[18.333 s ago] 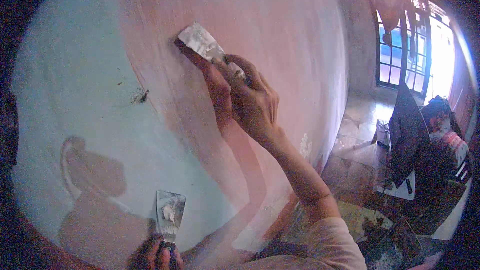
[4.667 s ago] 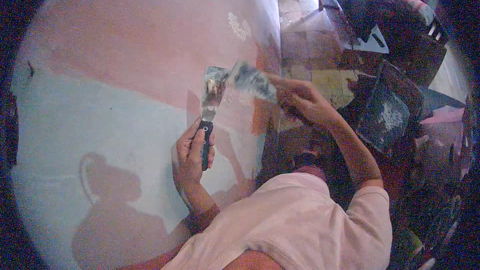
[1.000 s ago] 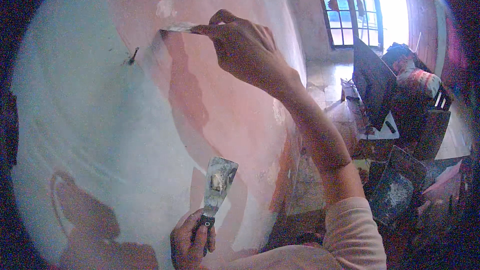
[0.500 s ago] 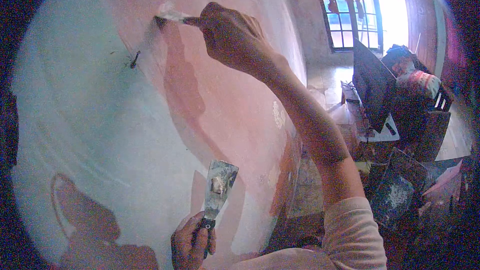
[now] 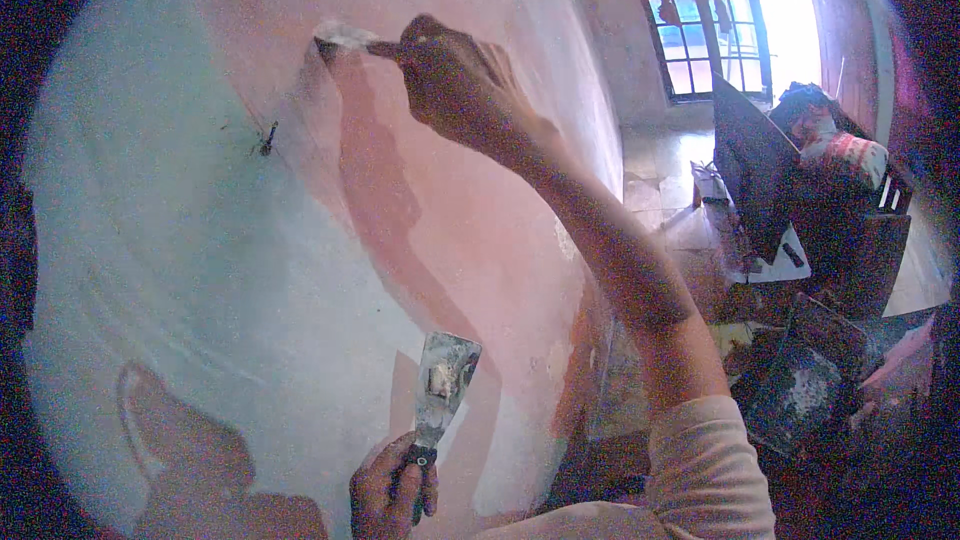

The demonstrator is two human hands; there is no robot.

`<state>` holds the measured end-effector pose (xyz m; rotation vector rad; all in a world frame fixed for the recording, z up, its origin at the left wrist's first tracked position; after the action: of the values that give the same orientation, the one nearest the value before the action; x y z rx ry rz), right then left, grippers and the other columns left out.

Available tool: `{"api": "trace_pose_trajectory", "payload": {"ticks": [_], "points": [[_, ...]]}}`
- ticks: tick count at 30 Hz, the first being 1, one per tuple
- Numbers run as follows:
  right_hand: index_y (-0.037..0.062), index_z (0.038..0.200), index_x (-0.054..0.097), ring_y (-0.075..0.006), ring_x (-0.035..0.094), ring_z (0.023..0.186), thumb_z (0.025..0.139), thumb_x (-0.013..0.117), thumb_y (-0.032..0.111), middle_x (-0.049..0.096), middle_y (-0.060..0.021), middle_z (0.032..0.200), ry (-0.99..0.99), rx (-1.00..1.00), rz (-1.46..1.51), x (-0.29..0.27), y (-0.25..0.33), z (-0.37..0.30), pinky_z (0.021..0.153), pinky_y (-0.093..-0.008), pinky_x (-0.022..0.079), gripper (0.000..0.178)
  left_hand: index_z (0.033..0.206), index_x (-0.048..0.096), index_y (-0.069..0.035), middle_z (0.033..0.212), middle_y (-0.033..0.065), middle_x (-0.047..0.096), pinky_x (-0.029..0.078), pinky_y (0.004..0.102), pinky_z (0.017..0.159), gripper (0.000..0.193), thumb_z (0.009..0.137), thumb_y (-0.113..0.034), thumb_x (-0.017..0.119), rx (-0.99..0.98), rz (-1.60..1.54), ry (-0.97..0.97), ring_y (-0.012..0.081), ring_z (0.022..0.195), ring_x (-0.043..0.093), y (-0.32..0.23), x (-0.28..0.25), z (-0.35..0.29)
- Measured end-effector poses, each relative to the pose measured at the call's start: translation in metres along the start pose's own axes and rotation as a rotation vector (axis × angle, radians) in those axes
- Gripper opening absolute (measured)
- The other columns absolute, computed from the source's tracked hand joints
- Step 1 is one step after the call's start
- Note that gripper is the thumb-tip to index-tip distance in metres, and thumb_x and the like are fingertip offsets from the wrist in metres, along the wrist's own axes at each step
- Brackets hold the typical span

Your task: The person applies putty to a wall using a putty knife, scraping the excess from one knife onto another and smoothing it over the surface.

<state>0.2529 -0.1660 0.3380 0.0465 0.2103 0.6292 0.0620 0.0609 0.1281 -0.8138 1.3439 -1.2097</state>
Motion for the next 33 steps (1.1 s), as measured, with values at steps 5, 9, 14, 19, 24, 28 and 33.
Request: {"api": "trace_pose_trajectory", "payload": {"ticks": [5, 9, 14, 19, 24, 28, 33], "points": [[0.0191, 0.115, 0.065, -0.0248, 0.062, 0.068, 0.09, 0.052, 0.003, 0.063, -0.0059, 0.104, 0.07, -0.035, 0.092, -0.001, 0.001, -0.032, 0.064, -0.036, 0.049, 0.033, 0.127, 0.049, 0.003, 0.073, 0.0015, 0.052, 0.038, 0.022, 0.048, 0.035, 0.099, -0.017, 0.045, -0.097, -0.157, -0.026, 0.0074, 0.053, 0.042, 0.007, -0.001, 0.003], [0.0148, 0.12, 0.063, -0.0173, 0.059, 0.063, 0.092, 0.051, 0.004, 0.063, -0.0053, 0.1, -0.006, -0.064, 0.126, -0.017, -0.018, -0.032, 0.059, -0.0302, 0.048, 0.032, 0.127, 0.049, 0.004, 0.073, 0.0015, 0.052, 0.038, 0.0216, 0.047, 0.035, 0.099, -0.016, 0.046, -0.043, -0.022, -0.023, 0.0065, 0.052, 0.041, 0.005, 0.002, 0.004], [0.0053, 0.132, 0.051, -0.0055, 0.053, 0.059, 0.097, 0.05, 0.023, 0.063, -0.0056, 0.089, 0.225, 0.425, 0.974, -0.014, -0.04, -0.073, 0.046, -0.0194, 0.041, 0.039, 0.125, 0.051, 0.004, 0.068, 0.0067, 0.058, 0.044, 0.0255, 0.049, 0.036, 0.092, -0.011, 0.05, -0.065, 0.076, -0.037, 0.0101, 0.053, 0.054, 0.006, -0.005, 0.003], [0.0044, 0.139, 0.041, -0.0053, 0.05, 0.057, 0.097, 0.048, 0.039, 0.064, -0.007, 0.089, 0.322, 0.694, 1.385, 0.004, -0.031, -0.174, 0.046, -0.0198, 0.041, 0.055, 0.127, 0.049, 0.004, 0.07, 0.0033, 0.055, 0.04, 0.023, 0.047, 0.035, 0.096, -0.013, 0.047, 0.023, 0.144, -0.039, 0.0075, 0.052, 0.047, 0.001, -0.003, 0.005], [0.0011, 0.131, 0.049, -0.006, 0.053, 0.064, 0.096, 0.05, 0.036, 0.063, -0.005, 0.091, 0.315, 0.781, 1.294, -0.017, -0.035, -0.277, 0.053, -0.0193, 0.043, 0.05, 0.128, 0.048, 0.006, 0.066, 0.0029, 0.054, 0.041, 0.0242, 0.045, 0.036, 0.095, -0.008, 0.047, 0.032, 0.456, -0.015, 0.0078, 0.049, 0.05, -0.015, 0.038, 0.043], [-0.0011, 0.127, 0.053, -0.009, 0.055, 0.071, 0.097, 0.049, 0.032, 0.063, -0.0051, 0.093, 0.318, 0.886, 1.206, -0.035, -0.026, -0.302, 0.058, -0.0225, 0.045, 0.045, 0.135, 0.044, 0.0, 0.066, 0.0009, 0.052, 0.038, 0.0218, 0.041, 0.04, 0.097, -0.009, 0.047, 0.024, -0.006, -0.096, 0.0057, 0.047, 0.046, 0.028, 0.045, 0.064], [0.0025, 0.126, 0.057, -0.0127, 0.052, 0.072, 0.089, 0.053, 0.003, 0.056, -0.007, 0.091, 0.343, 0.355, 0.454, -0.069, -0.036, -0.305, 0.059, -0.0236, 0.042, 0.038, 0.139, 0.041, -0.002, 0.074, 0.0029, 0.053, 0.036, 0.0209, 0.039, 0.042, 0.098, -0.011, 0.046, -0.012, -0.15, 0.0, 0.0061, 0.046, 0.045, 0.039, 0.076, 0.081]]}}
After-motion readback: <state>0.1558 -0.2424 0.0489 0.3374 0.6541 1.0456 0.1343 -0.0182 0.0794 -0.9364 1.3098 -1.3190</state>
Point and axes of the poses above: each hand's wrist, its own z-axis towards the middle knuckle, its own x-axis out of the palm, y = z × x, the point moved 6 cm from there along z, towards the middle knuckle
